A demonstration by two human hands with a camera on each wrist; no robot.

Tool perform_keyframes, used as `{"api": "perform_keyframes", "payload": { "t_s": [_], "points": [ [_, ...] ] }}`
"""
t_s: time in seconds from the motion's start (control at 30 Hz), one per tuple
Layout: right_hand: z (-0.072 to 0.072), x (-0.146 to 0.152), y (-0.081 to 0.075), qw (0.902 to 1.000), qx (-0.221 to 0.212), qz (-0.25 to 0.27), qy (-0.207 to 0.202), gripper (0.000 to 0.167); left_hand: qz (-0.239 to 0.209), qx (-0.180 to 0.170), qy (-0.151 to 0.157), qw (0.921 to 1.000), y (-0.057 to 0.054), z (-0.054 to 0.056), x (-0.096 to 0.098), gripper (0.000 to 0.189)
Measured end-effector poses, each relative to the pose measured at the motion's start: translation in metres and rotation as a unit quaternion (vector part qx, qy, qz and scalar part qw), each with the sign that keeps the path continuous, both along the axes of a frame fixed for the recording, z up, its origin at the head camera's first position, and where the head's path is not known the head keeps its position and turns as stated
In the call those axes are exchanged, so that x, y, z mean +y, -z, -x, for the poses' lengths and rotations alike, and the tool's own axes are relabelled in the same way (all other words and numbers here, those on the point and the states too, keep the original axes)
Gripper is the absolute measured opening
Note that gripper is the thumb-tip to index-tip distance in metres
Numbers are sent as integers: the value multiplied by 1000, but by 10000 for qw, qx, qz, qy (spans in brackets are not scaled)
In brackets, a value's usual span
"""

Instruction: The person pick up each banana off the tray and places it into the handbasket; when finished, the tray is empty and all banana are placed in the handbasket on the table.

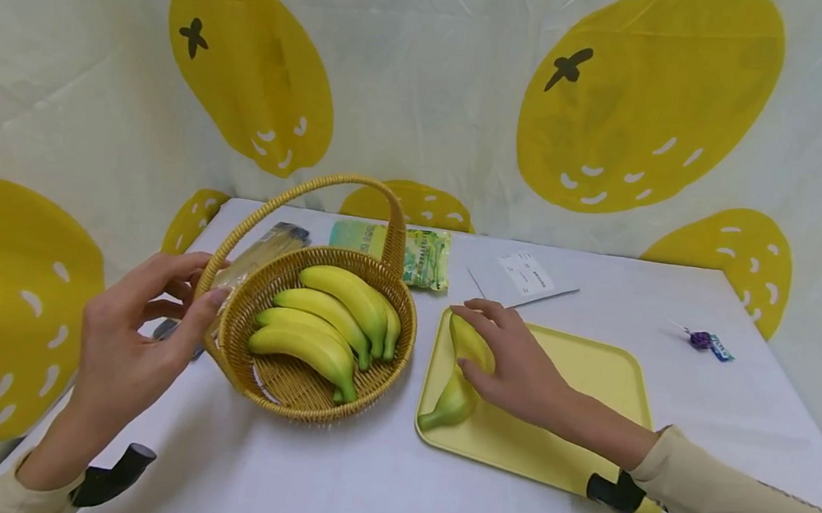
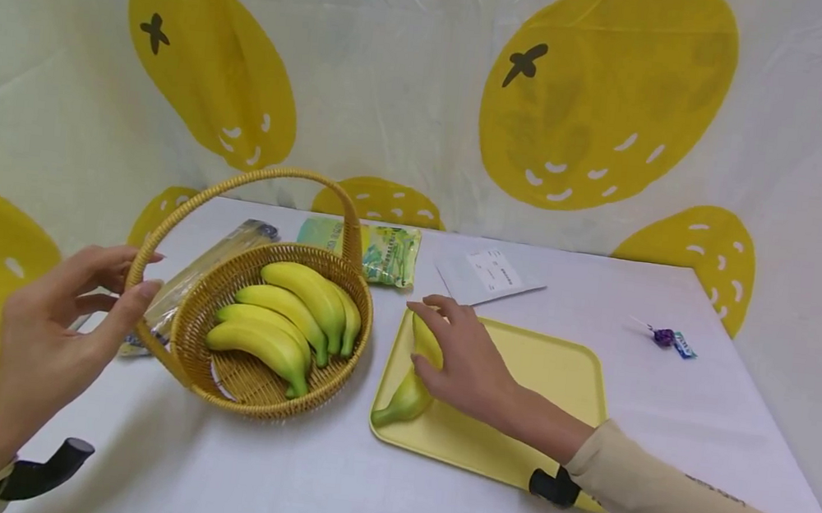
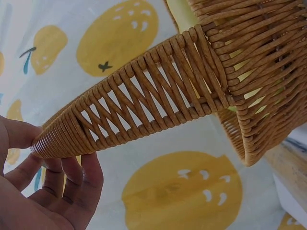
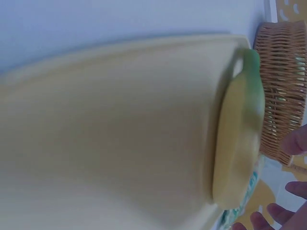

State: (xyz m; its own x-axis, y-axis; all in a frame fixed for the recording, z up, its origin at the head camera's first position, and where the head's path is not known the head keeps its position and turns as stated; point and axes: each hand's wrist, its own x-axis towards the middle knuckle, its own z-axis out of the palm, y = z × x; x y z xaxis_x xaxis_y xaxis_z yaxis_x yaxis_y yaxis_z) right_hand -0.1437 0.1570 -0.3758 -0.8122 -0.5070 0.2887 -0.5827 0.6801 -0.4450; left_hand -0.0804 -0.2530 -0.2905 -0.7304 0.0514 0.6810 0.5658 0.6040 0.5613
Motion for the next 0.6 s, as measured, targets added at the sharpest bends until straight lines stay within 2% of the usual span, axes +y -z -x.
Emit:
{"api": "perform_keyframes", "payload": {
  "t_s": [0.17, 0.37, 0.6],
  "points": [
    [-5, -3, 11, 10000, 23, 63, 25, 68, 27, -18, 4, 10000, -1, 0, 0, 37],
    [-7, -10, 17, 9997, -15, 234, -60, 67, -5, -32, 3, 10000, 0, 0, 0, 37],
    [-9, -15, 24, 9998, 97, 115, 108, 69, -20, -24, 12, 10000, 0, 0, 0, 38]
  ]
}}
